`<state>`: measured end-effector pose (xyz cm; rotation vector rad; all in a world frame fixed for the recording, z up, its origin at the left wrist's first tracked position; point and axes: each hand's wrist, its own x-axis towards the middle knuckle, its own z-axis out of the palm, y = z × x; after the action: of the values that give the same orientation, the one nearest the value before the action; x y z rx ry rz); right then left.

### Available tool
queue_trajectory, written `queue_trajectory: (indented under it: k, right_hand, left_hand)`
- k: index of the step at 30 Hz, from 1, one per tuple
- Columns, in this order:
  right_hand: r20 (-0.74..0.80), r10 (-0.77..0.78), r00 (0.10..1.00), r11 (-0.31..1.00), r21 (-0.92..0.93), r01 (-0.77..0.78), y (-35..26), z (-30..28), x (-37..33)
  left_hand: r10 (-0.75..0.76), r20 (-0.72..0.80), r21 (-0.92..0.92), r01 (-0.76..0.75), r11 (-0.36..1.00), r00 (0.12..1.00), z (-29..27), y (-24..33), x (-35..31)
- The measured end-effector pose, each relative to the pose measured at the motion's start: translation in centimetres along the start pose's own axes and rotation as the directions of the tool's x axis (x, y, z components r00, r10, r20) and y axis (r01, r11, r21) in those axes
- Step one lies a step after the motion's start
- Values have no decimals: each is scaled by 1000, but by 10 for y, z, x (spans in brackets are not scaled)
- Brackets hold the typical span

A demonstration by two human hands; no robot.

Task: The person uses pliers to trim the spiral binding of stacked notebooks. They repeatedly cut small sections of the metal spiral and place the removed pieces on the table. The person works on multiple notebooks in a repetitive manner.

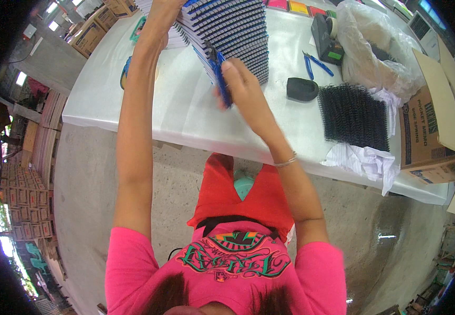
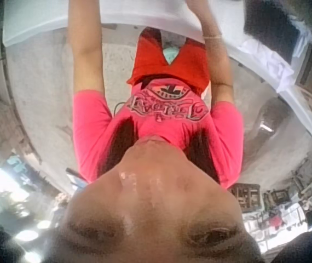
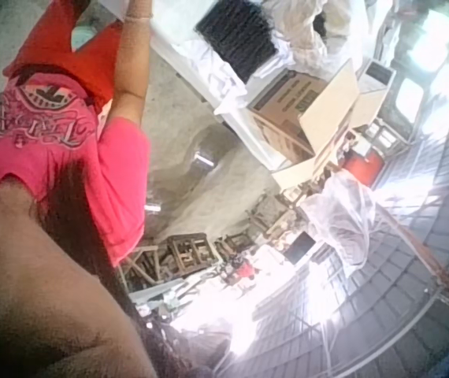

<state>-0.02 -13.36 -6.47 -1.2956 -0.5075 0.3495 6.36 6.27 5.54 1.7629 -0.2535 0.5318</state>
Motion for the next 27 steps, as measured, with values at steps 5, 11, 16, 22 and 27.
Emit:
queue_trajectory:
  k: [5, 11, 16, 22, 27]
  right_hand:
    - [-160, -177, 971, 934, -339, 114, -5, 0, -8]
    - [-134, -659, 741, 418, -884, 212, 13, 11, -20]
    - [-114, -704, 701, 354, -912, 207, 22, 14, -10]
    - [-144, -544, 827, 587, -769, 253, 17, 15, -3]
    - [-182, -361, 915, 806, -554, 208, 6, 1, -7]
  left_hand:
    - [-15, -2, 29, 15, 999, 1000, 1, 3, -2]
    - [-38, -5, 29, 38, 999, 999, 0, 4, -3]
    - [-49, -16, 16, 49, 999, 999, 1, 5, -3]
    - [-41, -23, 11, 41, 999, 999, 0, 3, -3]
    - [-49, -24, 49, 50, 998, 999, 0, 3, -3]
